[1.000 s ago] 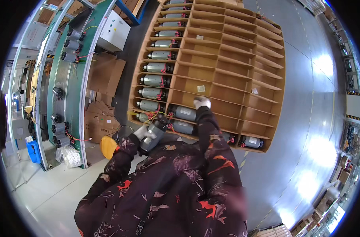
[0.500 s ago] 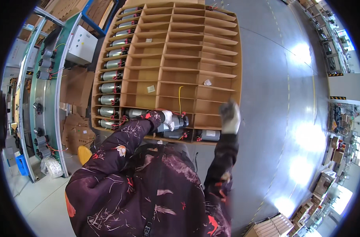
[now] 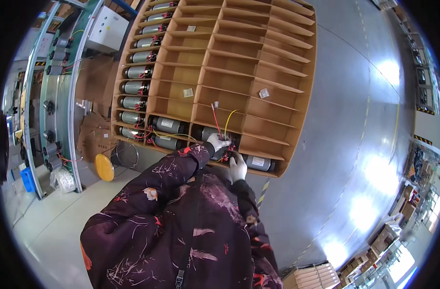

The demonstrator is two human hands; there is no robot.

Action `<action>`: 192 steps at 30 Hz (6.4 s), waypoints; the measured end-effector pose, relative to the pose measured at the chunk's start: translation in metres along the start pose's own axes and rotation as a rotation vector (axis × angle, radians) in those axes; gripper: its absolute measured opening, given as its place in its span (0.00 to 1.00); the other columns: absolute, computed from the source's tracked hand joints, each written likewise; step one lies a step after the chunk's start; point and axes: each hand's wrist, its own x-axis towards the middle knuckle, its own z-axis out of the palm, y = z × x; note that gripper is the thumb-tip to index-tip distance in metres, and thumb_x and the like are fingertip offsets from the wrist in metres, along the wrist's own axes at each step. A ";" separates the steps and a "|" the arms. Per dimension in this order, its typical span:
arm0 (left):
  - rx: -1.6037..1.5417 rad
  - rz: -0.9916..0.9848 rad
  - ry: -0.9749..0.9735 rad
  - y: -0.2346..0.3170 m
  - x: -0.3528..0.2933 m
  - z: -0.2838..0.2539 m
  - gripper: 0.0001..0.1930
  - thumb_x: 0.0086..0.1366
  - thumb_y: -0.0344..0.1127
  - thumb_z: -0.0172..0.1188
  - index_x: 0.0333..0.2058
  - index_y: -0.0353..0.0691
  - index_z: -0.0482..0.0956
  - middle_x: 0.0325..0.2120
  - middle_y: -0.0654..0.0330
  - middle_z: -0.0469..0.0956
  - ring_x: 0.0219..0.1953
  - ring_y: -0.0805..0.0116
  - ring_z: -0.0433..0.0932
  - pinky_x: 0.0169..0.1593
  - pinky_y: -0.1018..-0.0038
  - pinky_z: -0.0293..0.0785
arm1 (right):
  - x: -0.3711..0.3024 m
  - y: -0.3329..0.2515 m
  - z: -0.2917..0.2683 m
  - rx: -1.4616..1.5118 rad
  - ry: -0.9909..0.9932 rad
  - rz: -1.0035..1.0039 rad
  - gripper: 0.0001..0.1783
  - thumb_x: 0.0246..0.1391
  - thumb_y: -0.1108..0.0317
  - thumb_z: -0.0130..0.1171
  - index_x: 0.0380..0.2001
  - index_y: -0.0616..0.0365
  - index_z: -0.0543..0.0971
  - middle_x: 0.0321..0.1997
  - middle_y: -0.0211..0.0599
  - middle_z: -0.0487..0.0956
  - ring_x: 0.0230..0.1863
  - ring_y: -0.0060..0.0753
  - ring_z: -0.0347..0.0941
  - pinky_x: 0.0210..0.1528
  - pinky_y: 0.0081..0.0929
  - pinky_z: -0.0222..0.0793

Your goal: Transfer electronic components from a storage rack to an assembly line and arrange them for processing.

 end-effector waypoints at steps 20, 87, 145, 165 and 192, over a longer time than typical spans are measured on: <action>0.475 -0.596 0.466 0.020 -0.050 -0.099 0.17 0.49 0.44 0.67 0.36 0.40 0.83 0.38 0.49 0.82 0.45 0.52 0.80 0.49 0.63 0.76 | 0.032 0.009 0.114 -0.988 -0.272 -0.488 0.35 0.37 0.64 0.65 0.53 0.60 0.70 0.54 0.44 0.73 0.58 0.43 0.68 0.61 0.39 0.62; 1.614 0.468 -0.215 -0.011 -0.131 -0.359 0.18 0.57 0.43 0.59 0.44 0.41 0.78 0.45 0.62 0.74 0.47 0.60 0.71 0.55 0.59 0.62 | 0.005 -0.070 0.377 -1.111 -0.252 -0.377 0.33 0.39 0.55 0.64 0.48 0.62 0.72 0.52 0.46 0.74 0.57 0.45 0.69 0.62 0.39 0.61; -0.284 -0.898 0.785 -0.396 -0.422 -0.447 0.22 0.54 0.49 0.59 0.42 0.41 0.83 0.40 0.49 0.82 0.46 0.53 0.80 0.52 0.64 0.74 | 0.052 -0.139 0.346 -1.304 0.134 0.144 0.17 0.47 0.60 0.61 0.39 0.57 0.79 0.44 0.49 0.81 0.49 0.46 0.78 0.49 0.41 0.75; -0.883 -0.762 1.375 -0.438 -0.467 -0.812 0.20 0.55 0.49 0.62 0.39 0.38 0.83 0.35 0.49 0.83 0.41 0.57 0.82 0.44 0.66 0.75 | -0.136 -0.416 1.146 -1.228 -1.494 -1.061 0.28 0.50 0.53 0.59 0.53 0.54 0.76 0.51 0.49 0.79 0.55 0.49 0.73 0.58 0.37 0.68; -0.861 -0.705 1.520 -0.330 -0.477 -1.067 0.27 0.54 0.57 0.62 0.42 0.39 0.82 0.36 0.48 0.82 0.43 0.53 0.81 0.48 0.63 0.75 | -0.093 -0.656 1.603 -1.909 -1.012 -1.069 0.30 0.51 0.53 0.54 0.57 0.53 0.74 0.62 0.40 0.72 0.63 0.42 0.68 0.62 0.38 0.65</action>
